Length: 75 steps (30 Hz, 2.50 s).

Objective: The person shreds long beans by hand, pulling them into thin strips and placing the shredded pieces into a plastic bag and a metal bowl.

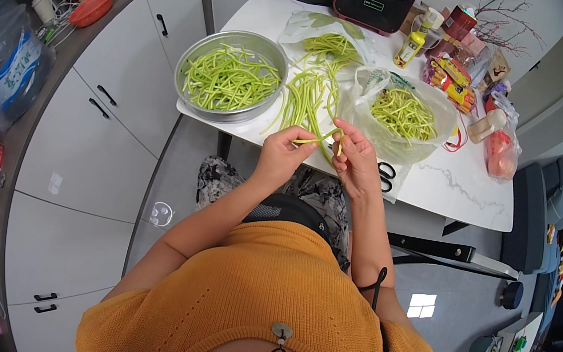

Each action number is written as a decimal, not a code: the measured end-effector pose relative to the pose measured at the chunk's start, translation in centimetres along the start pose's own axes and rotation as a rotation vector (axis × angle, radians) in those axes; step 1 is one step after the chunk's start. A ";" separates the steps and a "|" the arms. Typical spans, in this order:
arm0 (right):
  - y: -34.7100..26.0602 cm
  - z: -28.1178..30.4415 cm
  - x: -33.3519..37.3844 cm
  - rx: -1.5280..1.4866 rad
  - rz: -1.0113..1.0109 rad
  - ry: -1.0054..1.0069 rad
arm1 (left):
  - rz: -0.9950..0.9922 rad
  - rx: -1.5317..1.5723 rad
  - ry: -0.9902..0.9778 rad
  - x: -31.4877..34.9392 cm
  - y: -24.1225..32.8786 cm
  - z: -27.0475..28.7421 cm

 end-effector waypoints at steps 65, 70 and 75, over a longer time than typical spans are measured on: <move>-1.3 -2.1 0.6 1.402 0.514 0.126 | 0.307 0.504 0.057 -1.3 1.4 1.5; -1.0 -2.3 0.5 1.386 0.414 0.108 | 0.322 0.487 0.007 -1.3 1.0 1.7; -0.5 -0.6 0.5 1.130 0.092 0.041 | 0.150 0.247 0.086 -1.3 1.4 1.5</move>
Point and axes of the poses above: each hand's wrist, its own x-axis away from the middle knuckle, its own z-axis out of the back of the hand, y = z × x, the point moved 1 cm from there along -x, towards the middle knuckle, and after that the axes turned 9 degrees about x, right-handed, at the moved point
